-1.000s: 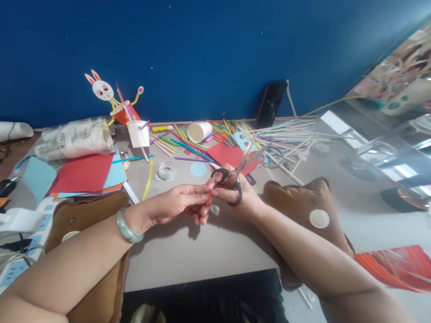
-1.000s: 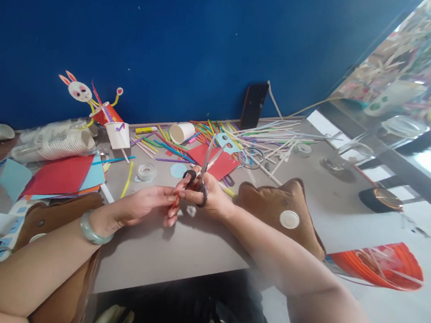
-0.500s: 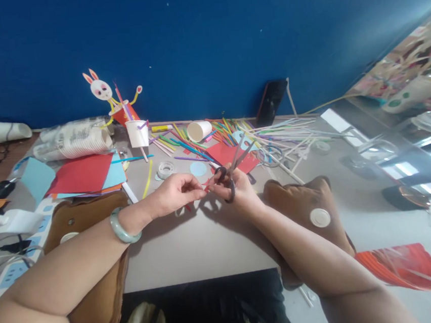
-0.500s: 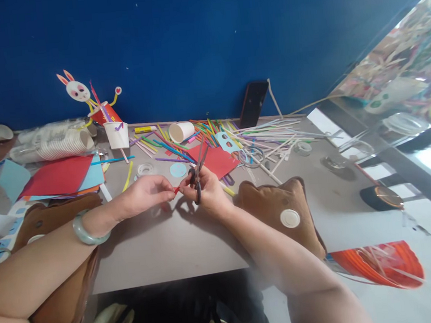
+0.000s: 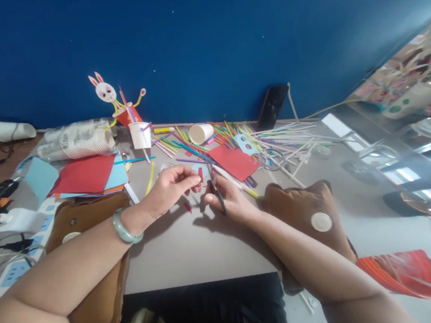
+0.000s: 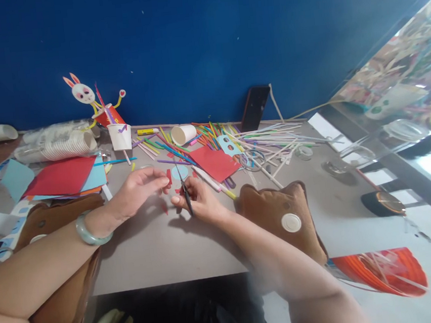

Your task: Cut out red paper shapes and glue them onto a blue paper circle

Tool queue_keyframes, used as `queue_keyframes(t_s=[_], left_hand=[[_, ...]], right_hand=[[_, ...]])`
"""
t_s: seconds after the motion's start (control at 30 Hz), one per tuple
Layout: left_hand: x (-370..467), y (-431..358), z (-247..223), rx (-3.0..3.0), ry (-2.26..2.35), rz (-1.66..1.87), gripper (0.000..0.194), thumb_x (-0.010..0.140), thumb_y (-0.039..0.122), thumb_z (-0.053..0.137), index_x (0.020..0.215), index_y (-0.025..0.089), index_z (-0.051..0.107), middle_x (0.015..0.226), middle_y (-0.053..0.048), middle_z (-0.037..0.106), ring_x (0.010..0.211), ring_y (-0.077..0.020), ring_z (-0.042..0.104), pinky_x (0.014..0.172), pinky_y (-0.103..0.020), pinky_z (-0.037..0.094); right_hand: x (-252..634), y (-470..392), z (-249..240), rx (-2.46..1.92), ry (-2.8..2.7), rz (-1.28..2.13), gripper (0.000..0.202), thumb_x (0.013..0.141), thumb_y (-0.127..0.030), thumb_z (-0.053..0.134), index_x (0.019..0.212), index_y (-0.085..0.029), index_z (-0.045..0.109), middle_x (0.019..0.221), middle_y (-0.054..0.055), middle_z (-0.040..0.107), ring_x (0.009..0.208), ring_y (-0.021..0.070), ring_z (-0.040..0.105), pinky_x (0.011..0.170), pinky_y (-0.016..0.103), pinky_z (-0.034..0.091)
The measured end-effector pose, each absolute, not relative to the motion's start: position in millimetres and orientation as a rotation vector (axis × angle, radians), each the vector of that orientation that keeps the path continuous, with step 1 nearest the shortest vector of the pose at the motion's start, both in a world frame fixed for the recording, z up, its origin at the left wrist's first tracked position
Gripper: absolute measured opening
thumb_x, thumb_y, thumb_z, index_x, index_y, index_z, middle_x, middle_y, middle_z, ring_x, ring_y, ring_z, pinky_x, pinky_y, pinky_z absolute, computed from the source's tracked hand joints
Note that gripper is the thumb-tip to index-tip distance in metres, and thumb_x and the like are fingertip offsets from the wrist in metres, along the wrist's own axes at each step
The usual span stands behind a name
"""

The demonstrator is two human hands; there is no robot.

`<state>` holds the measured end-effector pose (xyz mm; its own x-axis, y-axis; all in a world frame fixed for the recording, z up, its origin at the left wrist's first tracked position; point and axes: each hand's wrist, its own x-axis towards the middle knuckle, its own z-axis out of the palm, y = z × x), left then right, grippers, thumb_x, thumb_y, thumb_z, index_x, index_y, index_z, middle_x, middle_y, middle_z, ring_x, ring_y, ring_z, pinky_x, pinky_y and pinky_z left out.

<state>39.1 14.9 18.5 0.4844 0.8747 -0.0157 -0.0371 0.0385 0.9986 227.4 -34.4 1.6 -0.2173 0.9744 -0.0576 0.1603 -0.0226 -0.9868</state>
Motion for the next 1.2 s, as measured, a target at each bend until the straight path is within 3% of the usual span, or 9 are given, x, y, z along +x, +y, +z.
queue_keyframes(t_s=[0.13,0.37,0.57,1.2], left_hand=[[40.5,14.6,22.6,1.327,0.846,0.903,0.021,0.08,0.035,0.071,0.076,0.015,0.064,0.068,0.0,0.066,0.066,-0.0125,0.062,0.063,-0.024,0.048],[41.0,14.8,19.6,1.307,0.864,0.937,0.02,0.079,0.034,0.071,0.077,0.015,0.064,0.069,0.0,0.067,0.068,-0.0134,0.065,0.064,-0.025,0.049],[40.8,14.5,16.5,1.3,0.837,0.949,0.018,0.079,0.032,0.07,0.078,0.016,0.063,0.07,0.001,0.066,0.066,-0.013,0.066,0.063,-0.025,0.049],[41.7,15.0,14.7,1.283,0.826,0.946,0.018,0.08,0.032,0.071,0.079,0.015,0.065,0.069,0.0,0.068,0.067,-0.0129,0.066,0.064,-0.025,0.049]], right_hand=[[227.2,-35.7,-5.9,-1.307,-1.554,1.342,0.056,0.071,-0.069,0.073,0.078,-0.022,0.044,0.062,-0.003,0.055,0.054,0.0121,0.053,0.048,0.024,0.038],[225.7,-37.3,-4.1,-1.336,-1.52,1.465,0.056,0.071,-0.067,0.074,0.078,-0.021,0.043,0.062,-0.001,0.062,0.058,0.0144,0.059,0.051,0.024,0.038],[223.8,-37.1,-9.1,-1.338,-1.511,1.471,0.053,0.07,-0.062,0.077,0.076,-0.021,0.044,0.057,-0.002,0.061,0.051,0.0122,0.054,0.048,0.023,0.035],[223.2,-35.7,-8.1,-1.306,-1.523,1.478,0.057,0.069,-0.071,0.073,0.069,-0.02,0.047,0.054,-0.001,0.06,0.048,0.0108,0.049,0.046,0.024,0.034]])
